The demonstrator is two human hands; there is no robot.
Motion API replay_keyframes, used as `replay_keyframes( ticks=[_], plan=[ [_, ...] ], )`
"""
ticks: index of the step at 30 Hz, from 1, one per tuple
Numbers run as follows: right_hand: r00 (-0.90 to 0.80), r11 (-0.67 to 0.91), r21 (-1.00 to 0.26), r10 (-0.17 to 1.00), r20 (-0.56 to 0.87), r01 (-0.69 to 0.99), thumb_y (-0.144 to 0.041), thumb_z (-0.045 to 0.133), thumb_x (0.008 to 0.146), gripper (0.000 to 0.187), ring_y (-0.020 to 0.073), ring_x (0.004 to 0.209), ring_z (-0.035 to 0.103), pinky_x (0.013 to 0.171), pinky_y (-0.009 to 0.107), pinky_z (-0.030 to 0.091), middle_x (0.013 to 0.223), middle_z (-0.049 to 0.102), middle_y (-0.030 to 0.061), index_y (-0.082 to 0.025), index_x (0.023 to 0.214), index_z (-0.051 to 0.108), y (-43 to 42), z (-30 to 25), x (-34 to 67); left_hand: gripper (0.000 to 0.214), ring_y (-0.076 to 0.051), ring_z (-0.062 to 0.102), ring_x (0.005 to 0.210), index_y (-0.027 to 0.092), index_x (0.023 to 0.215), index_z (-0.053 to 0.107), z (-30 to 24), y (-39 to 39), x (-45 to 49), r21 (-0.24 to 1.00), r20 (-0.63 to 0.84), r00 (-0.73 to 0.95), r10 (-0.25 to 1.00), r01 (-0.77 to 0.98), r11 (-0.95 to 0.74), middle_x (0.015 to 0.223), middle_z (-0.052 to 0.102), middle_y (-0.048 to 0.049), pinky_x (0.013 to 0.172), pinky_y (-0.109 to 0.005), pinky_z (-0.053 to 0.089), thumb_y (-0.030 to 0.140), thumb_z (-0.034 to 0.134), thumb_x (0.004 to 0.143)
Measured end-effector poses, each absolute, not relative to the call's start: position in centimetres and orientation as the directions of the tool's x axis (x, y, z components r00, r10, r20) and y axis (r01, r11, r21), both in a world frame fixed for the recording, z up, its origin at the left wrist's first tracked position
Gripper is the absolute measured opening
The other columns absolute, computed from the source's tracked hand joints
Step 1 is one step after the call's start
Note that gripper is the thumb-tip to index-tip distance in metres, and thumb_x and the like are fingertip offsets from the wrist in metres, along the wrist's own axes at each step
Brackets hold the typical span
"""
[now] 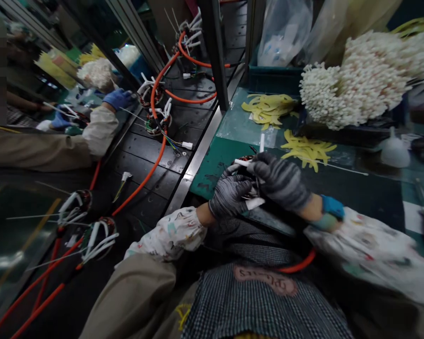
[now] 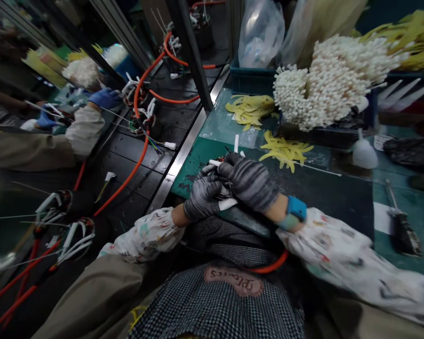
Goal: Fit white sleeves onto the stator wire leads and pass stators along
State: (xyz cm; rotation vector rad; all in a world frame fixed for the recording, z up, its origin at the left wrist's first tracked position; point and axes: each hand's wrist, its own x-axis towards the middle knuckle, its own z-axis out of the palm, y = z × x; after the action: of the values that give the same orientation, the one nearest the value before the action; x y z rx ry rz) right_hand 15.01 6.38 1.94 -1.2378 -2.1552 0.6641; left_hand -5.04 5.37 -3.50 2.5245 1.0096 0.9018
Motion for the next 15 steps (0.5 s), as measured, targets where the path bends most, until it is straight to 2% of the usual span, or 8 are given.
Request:
replay_keyframes(
  ticks=[2, 4, 6, 7, 9, 11, 13, 15],
  plan=[
    [-0.333, 0.477, -0.666, 0.878, 0.343, 0.573, -0.042, 0.056, 0.107, 0.03, 0.0335, 0.102, 0.077, 0.092, 0.051, 0.064, 0.112, 0.081, 0.0114, -0.029, 0.119, 0.081, 7.4, 1.6, 15.3, 0.022, -0.021, 0.079, 0.121, 0.029, 0.104, 0.081, -3.1, 5.4, -5.6, 0.435, 0.486, 0.591, 0.644, 0.475, -0.765, 0.113, 0.086, 0.0005, 0.133, -0.048, 0.043, 0.05, 0.081, 0.101],
    [-0.192, 0.467, -0.68, 0.876, 0.442, 0.565, -0.039, 0.052, 0.109, 0.031, 0.0335, 0.112, 0.075, 0.104, 0.055, 0.062, 0.117, 0.079, 0.0133, -0.026, 0.121, 0.077, 7.4, 1.1, 16.5, 0.021, -0.023, 0.076, 0.125, 0.033, 0.111, 0.083, -2.6, 5.4, -6.5, 0.332, 0.513, 0.628, 0.586, 0.485, -0.809, 0.119, 0.085, 0.0012, 0.131, -0.05, 0.043, 0.052, 0.081, 0.101],
    [-0.093, 0.397, -0.697, 0.897, 0.432, 0.597, -0.042, 0.056, 0.107, 0.034, 0.036, 0.122, 0.072, 0.111, 0.06, 0.059, 0.127, 0.076, 0.0175, -0.022, 0.13, 0.071, 6.7, 0.3, 17.8, 0.025, -0.025, 0.073, 0.126, 0.038, 0.123, 0.083, -1.8, 5.2, -7.8, 0.187, 0.514, 0.653, 0.556, 0.547, -0.816, 0.124, 0.082, -0.0008, 0.123, -0.051, 0.049, 0.052, 0.078, 0.103],
    [-0.087, 0.355, -0.704, 0.918, 0.387, 0.615, -0.045, 0.062, 0.104, 0.041, 0.038, 0.125, 0.071, 0.112, 0.062, 0.058, 0.131, 0.074, 0.0196, -0.02, 0.136, 0.068, 6.4, -0.2, 18.2, 0.027, -0.025, 0.072, 0.124, 0.04, 0.131, 0.08, -1.2, 5.2, -8.4, 0.122, 0.49, 0.68, 0.545, 0.566, -0.815, 0.124, 0.081, -0.0018, 0.116, -0.048, 0.054, 0.048, 0.075, 0.106],
    [-0.15, 0.3, -0.725, 0.952, 0.265, 0.62, -0.05, 0.071, 0.097, 0.055, 0.039, 0.122, 0.073, 0.11, 0.063, 0.06, 0.134, 0.075, 0.0201, -0.019, 0.143, 0.066, 6.2, -1.2, 18.8, 0.034, -0.022, 0.072, 0.114, 0.041, 0.145, 0.073, 0.1, 5.5, -9.6, 0.043, 0.396, 0.758, 0.518, 0.548, -0.835, 0.119, 0.08, -0.0018, 0.099, -0.036, 0.059, 0.035, 0.064, 0.112],
    [-0.268, 0.305, -0.734, 0.948, 0.173, 0.606, -0.049, 0.074, 0.095, 0.055, 0.0361, 0.114, 0.076, 0.105, 0.059, 0.063, 0.13, 0.079, 0.0169, -0.02, 0.14, 0.069, 7.2, -1.7, 19.0, 0.043, -0.019, 0.072, 0.109, 0.038, 0.154, 0.066, 1.6, 6.1, -10.3, 0.017, 0.289, 0.849, 0.442, 0.457, -0.889, 0.117, 0.08, -0.0008, 0.09, -0.029, 0.058, 0.023, 0.053, 0.115],
    [-0.385, 0.354, -0.736, 0.913, 0.137, 0.577, -0.042, 0.077, 0.091, 0.046, 0.0315, 0.107, 0.078, 0.1, 0.051, 0.065, 0.124, 0.082, 0.0121, -0.023, 0.133, 0.074, 9.2, -1.5, 19.1, 0.04, -0.019, 0.073, 0.107, 0.033, 0.147, 0.07, 3.0, 7.0, -10.4, -0.027, 0.257, 0.901, 0.349, 0.368, -0.929, 0.114, 0.081, -0.0009, 0.084, -0.028, 0.057, 0.021, 0.049, 0.116],
    [-0.516, 0.401, -0.756, 0.851, 0.098, 0.518, -0.035, 0.079, 0.088, 0.039, 0.0268, 0.099, 0.079, 0.093, 0.043, 0.067, 0.116, 0.085, 0.0071, -0.025, 0.125, 0.079, 11.6, -0.7, 19.2, 0.033, -0.019, 0.074, 0.104, 0.029, 0.129, 0.077, 3.9, 7.6, -10.2, -0.113, 0.249, 0.93, 0.271, 0.306, -0.945, 0.108, 0.082, -0.0013, 0.079, -0.03, 0.056, 0.023, 0.048, 0.116]
  ],
)
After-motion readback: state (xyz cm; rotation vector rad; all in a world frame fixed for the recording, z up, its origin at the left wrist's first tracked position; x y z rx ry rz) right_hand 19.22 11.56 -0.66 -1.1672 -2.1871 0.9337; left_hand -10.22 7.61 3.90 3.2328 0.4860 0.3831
